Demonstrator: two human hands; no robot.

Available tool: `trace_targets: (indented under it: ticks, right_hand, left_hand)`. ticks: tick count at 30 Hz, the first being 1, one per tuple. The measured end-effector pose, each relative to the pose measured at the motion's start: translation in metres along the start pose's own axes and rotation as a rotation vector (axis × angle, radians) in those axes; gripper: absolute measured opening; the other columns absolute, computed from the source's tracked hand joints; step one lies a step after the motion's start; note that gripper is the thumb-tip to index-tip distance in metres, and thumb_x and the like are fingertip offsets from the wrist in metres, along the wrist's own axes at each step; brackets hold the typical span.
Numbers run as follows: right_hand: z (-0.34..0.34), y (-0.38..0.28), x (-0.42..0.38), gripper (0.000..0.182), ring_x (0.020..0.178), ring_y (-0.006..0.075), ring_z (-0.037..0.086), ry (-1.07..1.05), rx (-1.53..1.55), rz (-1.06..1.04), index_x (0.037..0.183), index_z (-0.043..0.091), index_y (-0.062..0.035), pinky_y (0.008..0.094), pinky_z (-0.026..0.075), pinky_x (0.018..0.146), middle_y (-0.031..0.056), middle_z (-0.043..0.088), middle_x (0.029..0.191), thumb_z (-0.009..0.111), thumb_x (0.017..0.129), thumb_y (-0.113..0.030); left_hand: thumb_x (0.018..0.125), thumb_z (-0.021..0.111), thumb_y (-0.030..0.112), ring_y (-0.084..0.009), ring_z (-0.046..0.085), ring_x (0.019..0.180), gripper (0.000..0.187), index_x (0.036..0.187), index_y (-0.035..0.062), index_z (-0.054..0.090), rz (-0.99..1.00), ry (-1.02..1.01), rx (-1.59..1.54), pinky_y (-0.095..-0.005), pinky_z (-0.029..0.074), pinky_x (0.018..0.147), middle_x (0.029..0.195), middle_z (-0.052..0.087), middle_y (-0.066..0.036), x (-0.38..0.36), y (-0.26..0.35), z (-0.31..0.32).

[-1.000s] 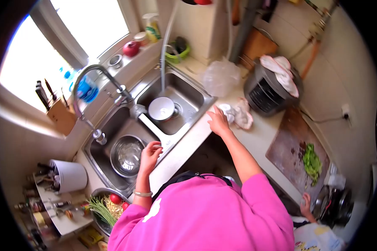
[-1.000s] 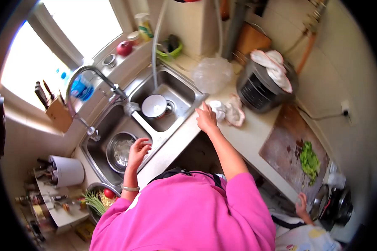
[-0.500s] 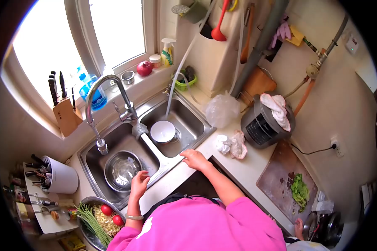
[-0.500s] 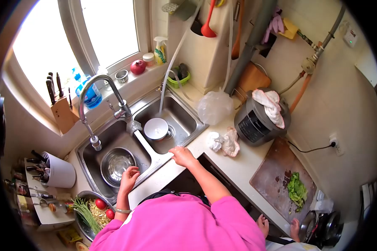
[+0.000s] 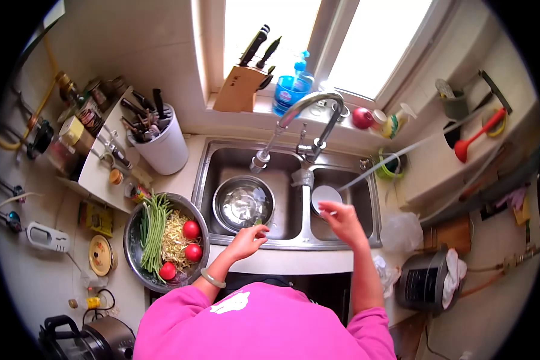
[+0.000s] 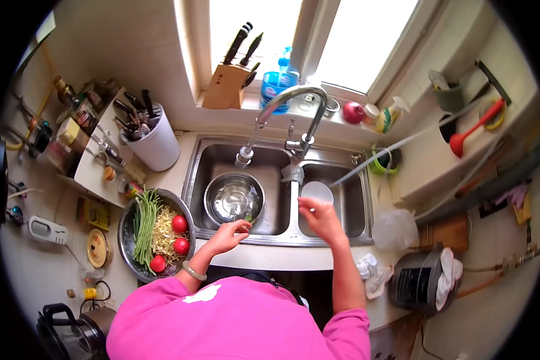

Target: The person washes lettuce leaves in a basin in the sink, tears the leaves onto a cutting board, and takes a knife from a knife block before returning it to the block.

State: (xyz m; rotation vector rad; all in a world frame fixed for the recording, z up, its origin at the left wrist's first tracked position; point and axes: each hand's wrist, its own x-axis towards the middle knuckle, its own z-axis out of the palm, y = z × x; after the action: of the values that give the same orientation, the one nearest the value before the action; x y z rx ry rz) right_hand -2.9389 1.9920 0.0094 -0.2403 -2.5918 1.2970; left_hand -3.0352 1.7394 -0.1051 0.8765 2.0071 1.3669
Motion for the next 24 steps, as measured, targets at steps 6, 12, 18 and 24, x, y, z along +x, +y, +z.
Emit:
trace_targets:
  ticks: [6, 12, 18, 24]
  right_hand:
    - [-0.059, -0.089, 0.148, 0.023, 0.064, 0.0091, 0.059, -0.063, 0.279, -0.18, 0.104, 0.06, -0.0001, 0.0216, 0.049, 0.057, 0.0076, 0.065, 0.082, 0.055, 0.084, -0.012]
    - [-0.047, -0.126, 0.309, 0.032, 0.069, 0.0116, 0.061, -0.058, 0.448, -0.099, 0.112, 0.055, -0.0016, 0.0213, 0.05, 0.062, 0.0089, 0.064, 0.083, 0.056, 0.086, -0.02]
    - [-0.003, -0.135, 0.389, 0.039, 0.067, 0.0119, 0.061, -0.024, 0.38, 0.063, 0.115, 0.05, -0.0007, 0.0219, 0.052, 0.058, 0.01, 0.063, 0.081, 0.059, 0.084, -0.023]
    - [0.037, -0.114, 0.456, 0.049, 0.068, 0.0111, 0.057, -0.097, 0.305, 0.2, 0.109, 0.043, -0.0123, 0.0229, 0.047, 0.053, 0.0085, 0.059, 0.086, 0.064, 0.076, -0.043]
  left_hand:
    - [0.079, 0.059, 0.01, -0.0226, 0.062, 0.085, 0.025, 0.102, 0.0026, 0.056, -0.111, 0.163, -0.036, -0.0322, 0.047, 0.077, 0.087, 0.064, -0.013, -0.039, 0.011, -0.007]
    - [0.079, 0.059, 0.006, -0.019, 0.061, 0.087, 0.025, 0.104, 0.0022, 0.056, -0.194, 0.306, -0.012, -0.0299, 0.047, 0.078, 0.089, 0.064, -0.011, -0.072, 0.038, -0.005]
    - [0.079, 0.059, 0.005, -0.0189, 0.062, 0.088, 0.027, 0.105, 0.0025, 0.056, -0.243, 0.363, -0.062, -0.0291, 0.047, 0.078, 0.09, 0.064, -0.011, -0.084, 0.037, 0.002]
    - [0.08, 0.058, 0.008, -0.0201, 0.061, 0.089, 0.026, 0.105, 0.0018, 0.056, -0.264, 0.374, -0.035, -0.0305, 0.046, 0.078, 0.09, 0.064, -0.012, -0.088, 0.038, -0.013]
